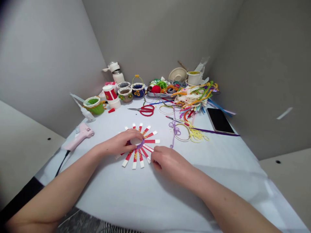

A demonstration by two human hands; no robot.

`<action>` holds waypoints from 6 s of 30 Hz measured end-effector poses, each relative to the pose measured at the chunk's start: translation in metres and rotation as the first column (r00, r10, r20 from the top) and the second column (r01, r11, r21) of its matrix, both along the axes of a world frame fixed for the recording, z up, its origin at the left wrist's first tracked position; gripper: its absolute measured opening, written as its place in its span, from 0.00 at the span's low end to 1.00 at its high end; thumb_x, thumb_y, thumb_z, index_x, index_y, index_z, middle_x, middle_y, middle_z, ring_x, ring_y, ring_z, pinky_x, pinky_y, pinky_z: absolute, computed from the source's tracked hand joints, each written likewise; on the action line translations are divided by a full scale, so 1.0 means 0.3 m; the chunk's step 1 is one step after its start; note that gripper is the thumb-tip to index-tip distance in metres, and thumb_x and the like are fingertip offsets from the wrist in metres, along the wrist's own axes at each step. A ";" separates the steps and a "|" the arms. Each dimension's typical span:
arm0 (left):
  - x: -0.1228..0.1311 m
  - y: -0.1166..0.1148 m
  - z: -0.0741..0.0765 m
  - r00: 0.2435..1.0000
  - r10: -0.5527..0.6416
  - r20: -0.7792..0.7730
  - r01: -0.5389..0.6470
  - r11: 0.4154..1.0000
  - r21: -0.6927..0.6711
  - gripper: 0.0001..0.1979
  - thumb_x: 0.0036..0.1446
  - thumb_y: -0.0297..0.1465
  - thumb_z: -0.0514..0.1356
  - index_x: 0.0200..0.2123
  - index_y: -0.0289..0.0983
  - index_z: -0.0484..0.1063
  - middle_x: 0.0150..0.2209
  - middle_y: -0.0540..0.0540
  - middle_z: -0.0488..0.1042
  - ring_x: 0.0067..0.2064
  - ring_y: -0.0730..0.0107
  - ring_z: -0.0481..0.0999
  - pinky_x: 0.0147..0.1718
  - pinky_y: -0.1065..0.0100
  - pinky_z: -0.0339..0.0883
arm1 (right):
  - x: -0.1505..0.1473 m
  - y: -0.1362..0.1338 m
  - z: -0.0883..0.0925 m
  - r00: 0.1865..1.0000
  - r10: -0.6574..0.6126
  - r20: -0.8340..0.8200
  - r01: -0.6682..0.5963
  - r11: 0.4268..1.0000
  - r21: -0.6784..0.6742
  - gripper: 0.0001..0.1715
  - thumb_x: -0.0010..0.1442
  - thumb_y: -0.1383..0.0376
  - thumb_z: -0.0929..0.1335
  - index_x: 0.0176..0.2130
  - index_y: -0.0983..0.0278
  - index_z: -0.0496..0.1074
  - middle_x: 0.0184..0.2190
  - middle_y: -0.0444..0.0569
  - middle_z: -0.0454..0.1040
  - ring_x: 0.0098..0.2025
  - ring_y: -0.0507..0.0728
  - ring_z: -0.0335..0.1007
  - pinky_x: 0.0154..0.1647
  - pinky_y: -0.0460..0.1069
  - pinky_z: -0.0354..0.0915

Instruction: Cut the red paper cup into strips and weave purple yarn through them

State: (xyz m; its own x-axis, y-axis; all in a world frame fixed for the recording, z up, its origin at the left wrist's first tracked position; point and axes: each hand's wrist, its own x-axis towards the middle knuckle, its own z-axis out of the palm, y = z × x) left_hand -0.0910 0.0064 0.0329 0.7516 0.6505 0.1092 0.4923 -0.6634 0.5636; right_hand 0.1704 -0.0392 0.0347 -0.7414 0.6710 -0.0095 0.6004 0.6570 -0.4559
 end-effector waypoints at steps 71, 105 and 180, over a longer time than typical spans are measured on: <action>0.007 -0.016 0.029 0.998 -0.006 -0.066 0.002 0.998 -0.063 0.17 0.59 0.27 0.61 0.52 0.43 0.69 0.52 0.45 0.73 0.55 0.57 0.70 0.56 0.55 0.63 | 0.005 0.094 -0.056 0.947 -0.319 -0.034 0.320 0.947 0.025 0.09 0.64 0.67 0.66 0.31 0.62 0.72 0.33 0.47 0.72 0.35 0.54 0.68 0.34 0.48 0.57; -0.012 0.004 0.015 0.993 0.062 -0.102 -0.071 0.994 -0.085 0.21 0.57 0.23 0.59 0.53 0.42 0.70 0.54 0.43 0.74 0.55 0.57 0.72 0.55 0.56 0.66 | 0.025 0.039 0.017 0.992 0.085 -0.091 -0.091 0.994 -0.064 0.13 0.62 0.75 0.63 0.32 0.62 0.73 0.33 0.47 0.72 0.35 0.53 0.68 0.35 0.46 0.60; -0.028 0.009 0.033 0.993 0.069 -0.096 -0.074 0.996 -0.054 0.15 0.58 0.29 0.62 0.49 0.40 0.71 0.51 0.44 0.75 0.54 0.57 0.72 0.55 0.59 0.64 | 0.013 0.008 0.015 0.983 0.080 0.163 -0.101 0.987 0.125 0.12 0.65 0.73 0.63 0.34 0.65 0.74 0.32 0.48 0.73 0.35 0.54 0.68 0.31 0.47 0.53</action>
State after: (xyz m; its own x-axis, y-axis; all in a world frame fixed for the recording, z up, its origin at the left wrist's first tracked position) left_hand -0.0993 0.0091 0.0427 0.7083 0.7059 0.0012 0.5899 -0.5929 0.5482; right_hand 0.1742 -0.0367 0.0392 -0.7956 0.6040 -0.0465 0.5927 0.7601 -0.2665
